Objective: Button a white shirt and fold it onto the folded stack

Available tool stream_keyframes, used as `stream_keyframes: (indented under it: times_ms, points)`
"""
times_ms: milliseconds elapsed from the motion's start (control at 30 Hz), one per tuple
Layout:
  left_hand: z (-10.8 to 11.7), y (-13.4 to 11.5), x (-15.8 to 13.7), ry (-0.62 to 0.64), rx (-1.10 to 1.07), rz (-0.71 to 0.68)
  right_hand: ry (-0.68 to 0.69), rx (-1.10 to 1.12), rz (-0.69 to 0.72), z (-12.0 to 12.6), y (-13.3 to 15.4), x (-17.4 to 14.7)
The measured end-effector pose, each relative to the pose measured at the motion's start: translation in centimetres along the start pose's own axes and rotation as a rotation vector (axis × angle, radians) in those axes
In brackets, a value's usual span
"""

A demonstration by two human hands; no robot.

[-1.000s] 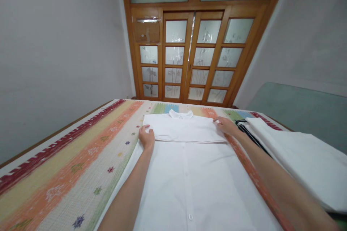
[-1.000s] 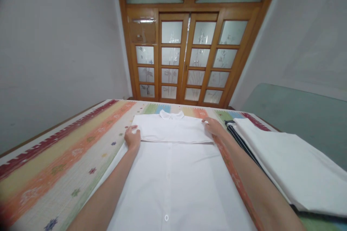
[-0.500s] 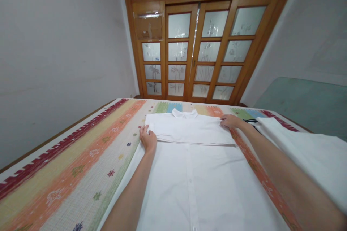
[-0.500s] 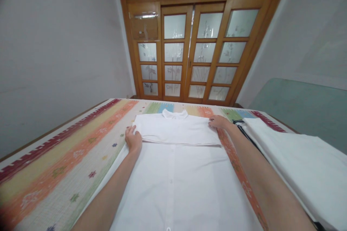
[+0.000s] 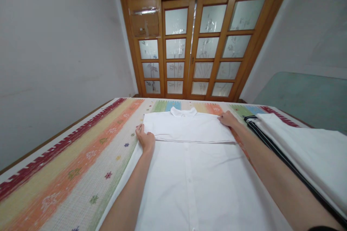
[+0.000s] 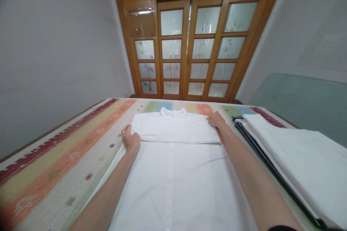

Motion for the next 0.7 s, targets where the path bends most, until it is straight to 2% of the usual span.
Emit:
stream_keyframes:
  times_ms: [167, 367, 500, 600, 700]
  points:
    - [0.5, -0.5, 0.1, -0.03, 0.019, 0.003, -0.07, -0.014, -0.09, 0.1, 0.1, -1.4]
    - [0.7, -1.2, 0.1, -0.034, 0.032, 0.016, -0.151, -0.064, -0.088, 1.1, 0.9, -2.5]
    - [0.7, -1.7, -0.1, -0.01, 0.036, -0.029, -0.229, 0.026, -0.134, 1.2, 1.5, -3.4]
    - [0.7, -1.9, -0.1, 0.012, 0.028, -0.068, -0.24, 0.086, -0.022, 0.5, 3.2, -4.8]
    - [0.6, -1.9, -0.1, 0.003, 0.027, -0.082, -0.096, 0.062, 0.153, -1.3, 4.9, -6.4]
Point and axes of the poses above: each hand's wrist, its own x-axis towards the middle knuckle, its own z-axis out of the back of the hand, y = z × x, the point moved 4 cm from there along x, towards the middle knuckle, and after that the axes turned 11 degrees about -z, right-handed, at the moved point
